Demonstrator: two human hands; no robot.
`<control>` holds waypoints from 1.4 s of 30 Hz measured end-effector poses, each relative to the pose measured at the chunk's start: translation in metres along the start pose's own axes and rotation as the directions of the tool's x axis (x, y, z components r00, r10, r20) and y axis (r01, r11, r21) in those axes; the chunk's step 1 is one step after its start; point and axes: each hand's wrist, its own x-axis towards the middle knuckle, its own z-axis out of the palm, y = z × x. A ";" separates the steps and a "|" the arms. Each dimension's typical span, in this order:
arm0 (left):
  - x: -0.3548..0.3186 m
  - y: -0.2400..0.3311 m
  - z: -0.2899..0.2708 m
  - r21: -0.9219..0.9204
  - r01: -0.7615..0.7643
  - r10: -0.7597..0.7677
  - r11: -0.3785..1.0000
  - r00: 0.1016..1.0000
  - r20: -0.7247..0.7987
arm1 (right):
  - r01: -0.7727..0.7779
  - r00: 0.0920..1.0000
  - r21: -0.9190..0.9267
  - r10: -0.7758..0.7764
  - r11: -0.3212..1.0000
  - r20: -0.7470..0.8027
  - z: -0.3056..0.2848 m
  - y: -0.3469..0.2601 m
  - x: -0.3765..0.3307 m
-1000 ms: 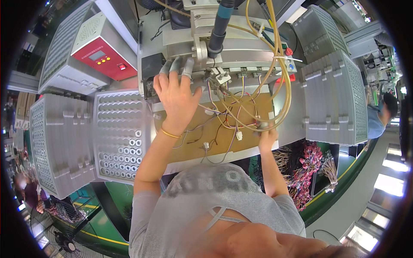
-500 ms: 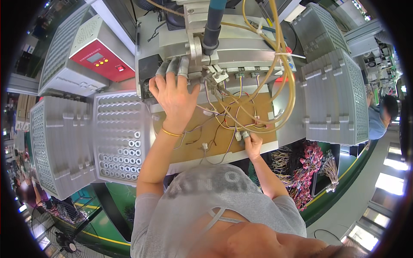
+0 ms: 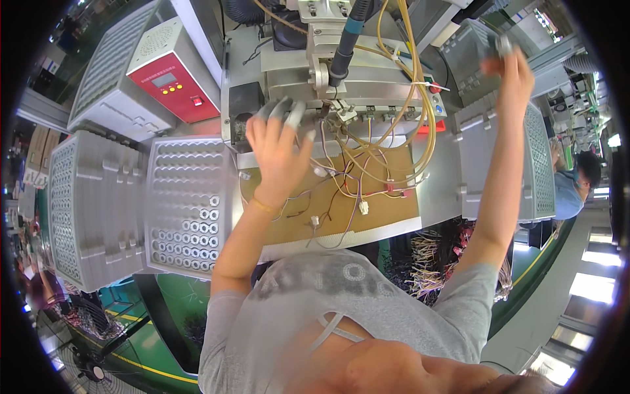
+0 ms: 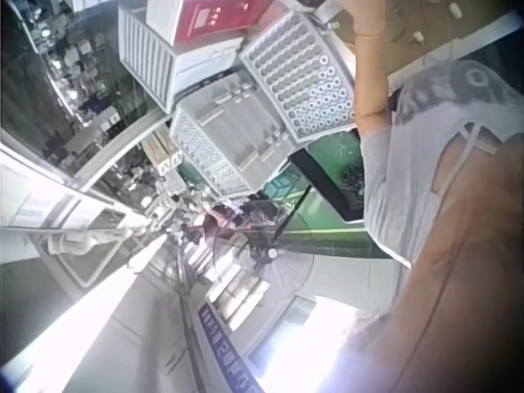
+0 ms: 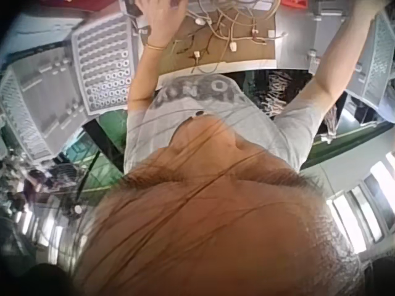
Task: Operating a manual assembly machine to process or test small electronic components.
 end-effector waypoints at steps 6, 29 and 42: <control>-0.041 -0.037 -0.058 -0.247 0.096 -0.127 0.964 0.986 -0.111 | -0.389 0.914 0.343 0.314 0.855 0.256 0.064 -0.029 0.097; -0.154 -0.087 -0.001 0.250 0.149 -0.197 0.957 0.963 0.183 | -0.598 0.760 0.317 0.396 0.736 0.515 0.082 -0.069 0.106; -0.085 -0.030 -0.050 -0.568 0.431 -0.398 0.701 0.898 0.189 | -0.380 0.839 0.167 0.264 0.910 0.476 0.049 -0.023 0.146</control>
